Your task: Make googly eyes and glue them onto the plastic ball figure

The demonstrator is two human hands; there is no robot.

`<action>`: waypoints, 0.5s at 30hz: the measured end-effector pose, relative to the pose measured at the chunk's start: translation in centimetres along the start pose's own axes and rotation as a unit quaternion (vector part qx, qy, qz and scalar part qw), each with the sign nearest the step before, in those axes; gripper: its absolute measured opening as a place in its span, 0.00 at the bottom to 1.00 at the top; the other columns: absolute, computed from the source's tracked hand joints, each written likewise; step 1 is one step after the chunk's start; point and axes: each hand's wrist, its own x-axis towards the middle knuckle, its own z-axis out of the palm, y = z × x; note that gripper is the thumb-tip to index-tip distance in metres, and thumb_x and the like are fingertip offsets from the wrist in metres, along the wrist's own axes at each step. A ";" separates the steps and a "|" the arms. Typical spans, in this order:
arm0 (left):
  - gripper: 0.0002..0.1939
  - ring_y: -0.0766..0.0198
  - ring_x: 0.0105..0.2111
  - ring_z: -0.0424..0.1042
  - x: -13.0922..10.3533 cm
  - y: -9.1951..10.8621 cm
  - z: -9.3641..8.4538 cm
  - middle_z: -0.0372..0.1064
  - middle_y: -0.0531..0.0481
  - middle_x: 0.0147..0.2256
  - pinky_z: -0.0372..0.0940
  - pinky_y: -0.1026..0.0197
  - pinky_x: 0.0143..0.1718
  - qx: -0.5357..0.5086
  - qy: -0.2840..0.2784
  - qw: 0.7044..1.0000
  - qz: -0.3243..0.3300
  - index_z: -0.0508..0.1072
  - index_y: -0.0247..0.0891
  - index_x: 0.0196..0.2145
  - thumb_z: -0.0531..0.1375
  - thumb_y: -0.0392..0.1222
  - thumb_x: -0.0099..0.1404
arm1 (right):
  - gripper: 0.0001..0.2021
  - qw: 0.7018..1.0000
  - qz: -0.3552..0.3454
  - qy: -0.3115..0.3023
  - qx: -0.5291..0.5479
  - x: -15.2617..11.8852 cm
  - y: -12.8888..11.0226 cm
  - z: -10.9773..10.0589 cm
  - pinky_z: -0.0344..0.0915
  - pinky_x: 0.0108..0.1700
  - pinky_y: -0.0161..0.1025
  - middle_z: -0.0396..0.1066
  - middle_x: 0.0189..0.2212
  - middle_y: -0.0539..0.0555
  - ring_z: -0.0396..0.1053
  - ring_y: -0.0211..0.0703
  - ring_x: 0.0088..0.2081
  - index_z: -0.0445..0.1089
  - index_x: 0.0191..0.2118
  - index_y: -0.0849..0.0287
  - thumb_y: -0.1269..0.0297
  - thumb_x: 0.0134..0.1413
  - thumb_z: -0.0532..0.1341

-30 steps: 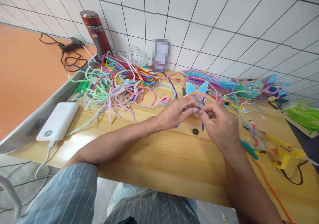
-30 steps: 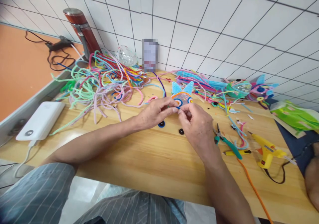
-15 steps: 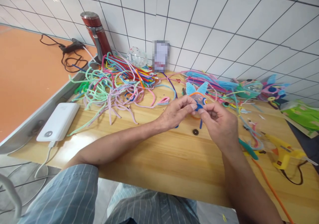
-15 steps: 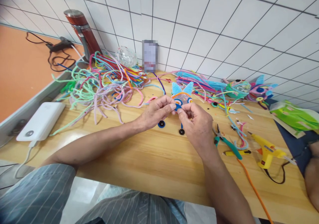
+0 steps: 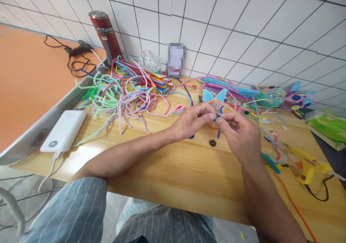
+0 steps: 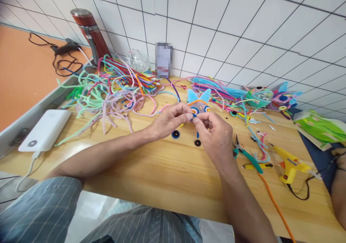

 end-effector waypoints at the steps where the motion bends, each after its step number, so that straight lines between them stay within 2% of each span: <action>1: 0.15 0.69 0.31 0.65 -0.1 -0.4 0.4 0.68 0.53 0.32 0.61 0.64 0.36 -0.024 0.015 1.000 -0.011 0.70 0.37 0.37 0.61 0.53 0.72 | 0.08 1.000 0.005 0.002 0.006 0.0 0.0 0.1 0.63 0.27 0.38 0.73 0.24 0.49 0.67 0.39 0.24 0.75 0.37 0.55 0.58 0.61 0.65; 4: 0.15 0.69 0.31 0.64 -0.3 -1.2 0.9 0.67 0.54 0.33 0.61 0.63 0.37 -0.042 0.038 0.998 -0.028 0.69 0.37 0.38 0.60 0.53 0.72 | 0.07 1.000 0.000 0.003 -0.010 0.1 0.2 0.2 0.63 0.27 0.38 0.74 0.25 0.49 0.68 0.39 0.24 0.75 0.35 0.55 0.58 0.60 0.64; 7: 0.13 0.67 0.33 0.65 0.0 -0.9 0.1 0.68 0.53 0.34 0.62 0.62 0.38 0.041 -0.009 0.999 0.002 0.71 0.37 0.39 0.59 0.50 0.72 | 0.06 0.998 -0.025 -0.002 -0.056 0.3 0.3 -0.1 0.63 0.28 0.39 0.75 0.25 0.50 0.68 0.40 0.24 0.74 0.33 0.54 0.60 0.59 0.65; 10: 0.08 0.65 0.36 0.69 0.5 0.0 -1.1 0.71 0.51 0.34 0.63 0.61 0.42 0.152 -0.054 0.986 0.049 0.73 0.38 0.38 0.59 0.44 0.72 | 0.06 0.995 -0.058 -0.002 -0.086 0.3 0.4 -0.4 0.64 0.30 0.40 0.75 0.25 0.50 0.69 0.41 0.25 0.73 0.33 0.54 0.60 0.59 0.65; 12: 0.07 0.64 0.36 0.70 0.6 0.6 -1.4 0.72 0.51 0.34 0.64 0.61 0.43 0.177 -0.050 0.981 0.065 0.73 0.38 0.36 0.58 0.42 0.72 | 0.06 0.996 -0.057 -0.003 -0.074 0.2 0.3 -0.3 0.66 0.31 0.40 0.76 0.27 0.51 0.70 0.42 0.26 0.74 0.34 0.54 0.59 0.60 0.65; 15: 0.09 0.66 0.32 0.67 0.4 0.7 -1.0 0.69 0.52 0.31 0.63 0.62 0.39 0.126 -0.005 0.990 0.058 0.71 0.38 0.36 0.58 0.44 0.73 | 0.07 1.000 -0.017 -0.003 -0.023 0.1 0.1 0.0 0.66 0.30 0.40 0.75 0.26 0.50 0.69 0.41 0.25 0.75 0.37 0.55 0.57 0.61 0.65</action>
